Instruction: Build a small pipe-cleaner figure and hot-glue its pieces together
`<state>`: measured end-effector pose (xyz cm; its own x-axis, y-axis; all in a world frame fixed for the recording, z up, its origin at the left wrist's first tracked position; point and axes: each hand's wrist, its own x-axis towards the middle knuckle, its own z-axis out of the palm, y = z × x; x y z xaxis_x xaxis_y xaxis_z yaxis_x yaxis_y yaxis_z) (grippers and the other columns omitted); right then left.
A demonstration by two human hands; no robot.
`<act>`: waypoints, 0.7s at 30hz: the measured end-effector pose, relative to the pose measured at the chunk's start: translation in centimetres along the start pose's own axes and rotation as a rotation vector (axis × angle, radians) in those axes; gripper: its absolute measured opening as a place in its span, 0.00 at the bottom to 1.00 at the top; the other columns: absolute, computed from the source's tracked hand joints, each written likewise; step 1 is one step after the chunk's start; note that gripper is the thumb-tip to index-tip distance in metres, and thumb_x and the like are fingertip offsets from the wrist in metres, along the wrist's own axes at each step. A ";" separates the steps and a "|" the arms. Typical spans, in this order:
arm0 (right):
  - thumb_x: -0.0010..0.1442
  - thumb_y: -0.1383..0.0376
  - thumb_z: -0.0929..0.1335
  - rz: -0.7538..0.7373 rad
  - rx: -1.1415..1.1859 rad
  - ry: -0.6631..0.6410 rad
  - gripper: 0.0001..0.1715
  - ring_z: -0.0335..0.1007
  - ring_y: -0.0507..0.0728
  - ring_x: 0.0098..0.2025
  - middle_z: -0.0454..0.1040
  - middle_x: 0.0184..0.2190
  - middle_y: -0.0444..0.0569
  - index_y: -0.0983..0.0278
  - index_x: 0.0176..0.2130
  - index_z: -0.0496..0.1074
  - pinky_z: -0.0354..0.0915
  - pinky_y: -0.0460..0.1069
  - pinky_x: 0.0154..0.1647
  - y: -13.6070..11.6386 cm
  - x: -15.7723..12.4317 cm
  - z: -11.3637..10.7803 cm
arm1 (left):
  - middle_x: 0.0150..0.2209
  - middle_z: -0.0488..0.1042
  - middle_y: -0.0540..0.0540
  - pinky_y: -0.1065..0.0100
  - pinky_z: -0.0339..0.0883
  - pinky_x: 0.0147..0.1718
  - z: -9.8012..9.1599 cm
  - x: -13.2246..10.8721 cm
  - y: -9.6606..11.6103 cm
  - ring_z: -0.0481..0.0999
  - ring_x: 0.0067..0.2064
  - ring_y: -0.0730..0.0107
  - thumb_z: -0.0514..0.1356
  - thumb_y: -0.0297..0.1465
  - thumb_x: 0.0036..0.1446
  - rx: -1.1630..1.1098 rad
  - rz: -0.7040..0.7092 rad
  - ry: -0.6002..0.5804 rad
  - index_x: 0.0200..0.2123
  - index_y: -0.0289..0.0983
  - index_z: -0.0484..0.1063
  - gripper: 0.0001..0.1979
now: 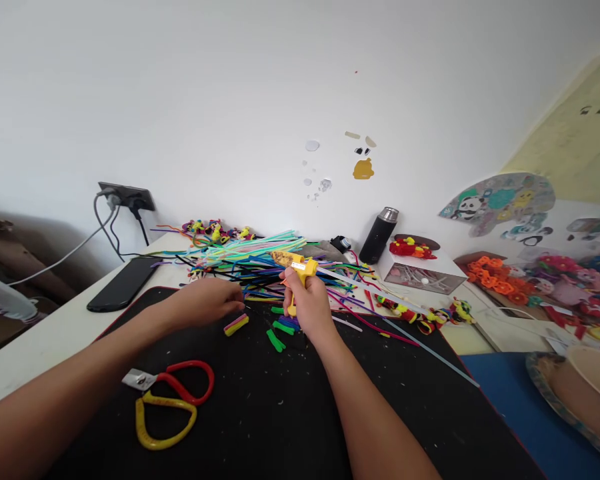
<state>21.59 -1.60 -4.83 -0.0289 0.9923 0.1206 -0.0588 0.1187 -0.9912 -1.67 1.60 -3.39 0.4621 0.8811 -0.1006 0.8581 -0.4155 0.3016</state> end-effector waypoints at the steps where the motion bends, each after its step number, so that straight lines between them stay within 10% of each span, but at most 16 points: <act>1: 0.63 0.41 0.68 0.004 0.006 -0.007 0.29 0.63 0.51 0.14 0.64 0.13 0.37 0.65 0.37 0.75 0.58 0.45 0.18 0.1 0.0 0.1 | 0.35 0.84 0.42 0.64 0.63 0.34 0.6 -0.1 -0.3 0.81 0.37 0.53 0.58 0.41 0.62 -0.004 -0.002 -0.026 0.37 0.43 0.83 0.15; 16: 0.59 0.37 0.70 0.162 0.105 -0.199 0.34 0.65 0.51 0.13 0.68 0.15 0.37 0.65 0.42 0.74 0.56 0.43 0.13 0.7 -0.3 0.8 | 0.32 0.79 0.46 0.65 0.56 0.29 3.2 -1.3 0.4 0.74 0.32 0.59 0.62 0.43 0.61 -0.190 -0.001 -0.070 0.33 0.40 0.76 0.13; 21: 0.59 0.36 0.71 0.192 0.132 -0.213 0.35 0.65 0.51 0.13 0.68 0.16 0.37 0.65 0.42 0.73 0.55 0.43 0.12 1.1 -0.3 0.8 | 0.30 0.77 0.48 0.69 0.60 0.26 2.9 -0.9 -0.6 0.73 0.30 0.64 0.65 0.50 0.58 -0.648 -0.001 -0.045 0.35 0.39 0.75 0.19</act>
<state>20.71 -1.84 -5.92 -0.2593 0.9647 -0.0459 -0.1611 -0.0901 -0.9828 -1.91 0.40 -6.26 0.4824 0.8652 -0.1370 0.5559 -0.1814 0.8112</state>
